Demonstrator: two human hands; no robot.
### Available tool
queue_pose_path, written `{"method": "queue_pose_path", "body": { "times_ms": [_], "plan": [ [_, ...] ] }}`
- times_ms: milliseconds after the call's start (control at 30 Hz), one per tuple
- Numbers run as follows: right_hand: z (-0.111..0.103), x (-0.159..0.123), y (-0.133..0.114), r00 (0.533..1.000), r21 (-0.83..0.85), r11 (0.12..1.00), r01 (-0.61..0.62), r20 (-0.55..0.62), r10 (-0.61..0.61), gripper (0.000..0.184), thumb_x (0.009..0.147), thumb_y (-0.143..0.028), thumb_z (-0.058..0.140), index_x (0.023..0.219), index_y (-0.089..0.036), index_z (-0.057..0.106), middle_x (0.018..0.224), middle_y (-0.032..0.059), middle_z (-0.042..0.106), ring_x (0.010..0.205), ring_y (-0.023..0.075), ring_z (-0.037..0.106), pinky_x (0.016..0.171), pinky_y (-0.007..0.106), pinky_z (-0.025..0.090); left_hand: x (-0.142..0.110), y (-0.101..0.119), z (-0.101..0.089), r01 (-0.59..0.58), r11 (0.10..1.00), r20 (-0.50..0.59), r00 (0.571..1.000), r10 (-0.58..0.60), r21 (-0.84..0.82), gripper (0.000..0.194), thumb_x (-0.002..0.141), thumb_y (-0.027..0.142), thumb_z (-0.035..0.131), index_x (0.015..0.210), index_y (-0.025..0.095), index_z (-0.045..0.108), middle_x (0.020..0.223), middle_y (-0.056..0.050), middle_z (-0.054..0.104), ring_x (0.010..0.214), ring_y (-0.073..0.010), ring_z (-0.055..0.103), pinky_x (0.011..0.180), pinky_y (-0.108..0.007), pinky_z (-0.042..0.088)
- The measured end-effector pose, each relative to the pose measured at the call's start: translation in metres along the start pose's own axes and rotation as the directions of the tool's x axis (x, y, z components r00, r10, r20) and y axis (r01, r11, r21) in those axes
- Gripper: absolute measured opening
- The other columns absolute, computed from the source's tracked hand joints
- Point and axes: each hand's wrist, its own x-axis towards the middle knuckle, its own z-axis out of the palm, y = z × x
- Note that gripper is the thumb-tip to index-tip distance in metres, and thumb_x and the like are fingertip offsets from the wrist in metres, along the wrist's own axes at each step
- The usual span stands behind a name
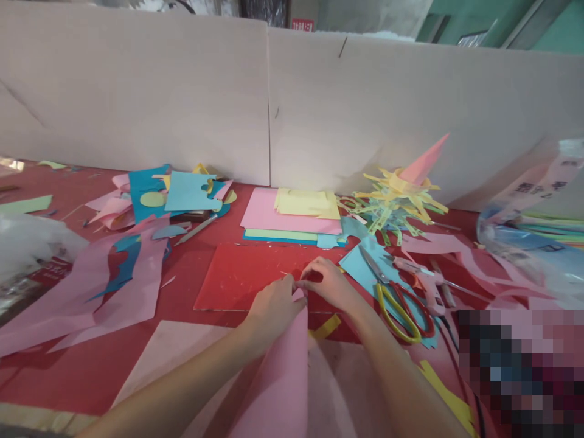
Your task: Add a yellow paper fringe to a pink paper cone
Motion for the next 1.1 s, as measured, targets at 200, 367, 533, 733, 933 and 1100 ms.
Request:
{"method": "queue_pose_path", "body": {
  "times_ms": [200,367,533,733,933,1100],
  "plan": [
    [0.002,0.000,0.001,1.000,-0.028,1.000,-0.004,-0.010,0.003,0.024,0.072,-0.045,0.066,0.072,-0.022,0.064,0.080,0.0022,0.055,0.080,0.0172,0.053,0.075,0.031,0.041,0.001,-0.008,0.005,0.019,0.986,0.006,1.000,-0.018,-0.167,0.015,0.078,0.035,0.046,0.084,0.021,0.047,0.088,-0.003,0.061,0.077,-0.0189,0.057,0.057,-0.026,0.035],
    [0.003,0.000,0.002,1.000,-0.021,1.000,0.009,-0.012,-0.010,0.023,0.074,-0.046,0.065,0.073,-0.022,0.065,0.080,0.0020,0.055,0.081,0.0170,0.053,0.076,0.031,0.041,0.001,-0.010,0.008,0.039,0.972,-0.009,0.999,-0.042,-0.231,0.019,0.078,0.035,0.046,0.090,0.020,0.047,0.085,-0.002,0.060,0.073,-0.0165,0.055,0.055,-0.024,0.034],
    [0.002,0.000,0.000,1.000,-0.008,1.000,0.019,-0.009,-0.019,0.023,0.075,-0.045,0.063,0.073,-0.023,0.065,0.080,0.0022,0.056,0.081,0.0173,0.054,0.076,0.032,0.042,0.003,-0.012,0.012,0.002,0.971,-0.003,1.000,-0.003,-0.241,0.027,0.082,0.035,0.042,0.103,0.019,0.047,0.081,-0.002,0.059,0.072,-0.0166,0.056,0.055,-0.024,0.035],
    [-0.001,0.000,-0.004,1.000,-0.020,1.000,-0.015,0.008,0.015,0.020,0.074,-0.042,0.066,0.074,-0.022,0.065,0.082,0.0025,0.055,0.082,0.0178,0.054,0.076,0.031,0.042,0.000,-0.014,0.017,0.001,0.960,-0.030,1.000,-0.010,-0.281,0.023,0.086,0.032,0.037,0.105,0.024,0.049,0.094,-0.004,0.062,0.082,-0.0179,0.058,0.060,-0.025,0.038],
    [0.000,0.000,-0.002,1.000,-0.033,0.999,0.001,0.006,-0.001,0.019,0.074,-0.041,0.066,0.074,-0.022,0.065,0.081,0.0021,0.056,0.081,0.0175,0.054,0.076,0.032,0.042,-0.005,-0.014,0.013,-0.001,0.946,-0.027,1.000,-0.008,-0.323,0.023,0.085,0.031,0.041,0.105,0.025,0.049,0.080,-0.002,0.062,0.073,-0.0170,0.058,0.058,-0.024,0.038],
    [0.000,0.000,-0.004,1.000,-0.029,1.000,0.011,0.010,-0.010,0.017,0.075,-0.039,0.066,0.075,-0.022,0.064,0.082,0.0019,0.056,0.082,0.0171,0.054,0.077,0.031,0.041,-0.006,-0.009,0.013,0.015,0.965,-0.058,0.998,-0.031,-0.263,0.020,0.085,0.034,0.041,0.100,0.027,0.051,0.081,-0.001,0.061,0.073,-0.0176,0.057,0.056,-0.025,0.036]
  ]
}}
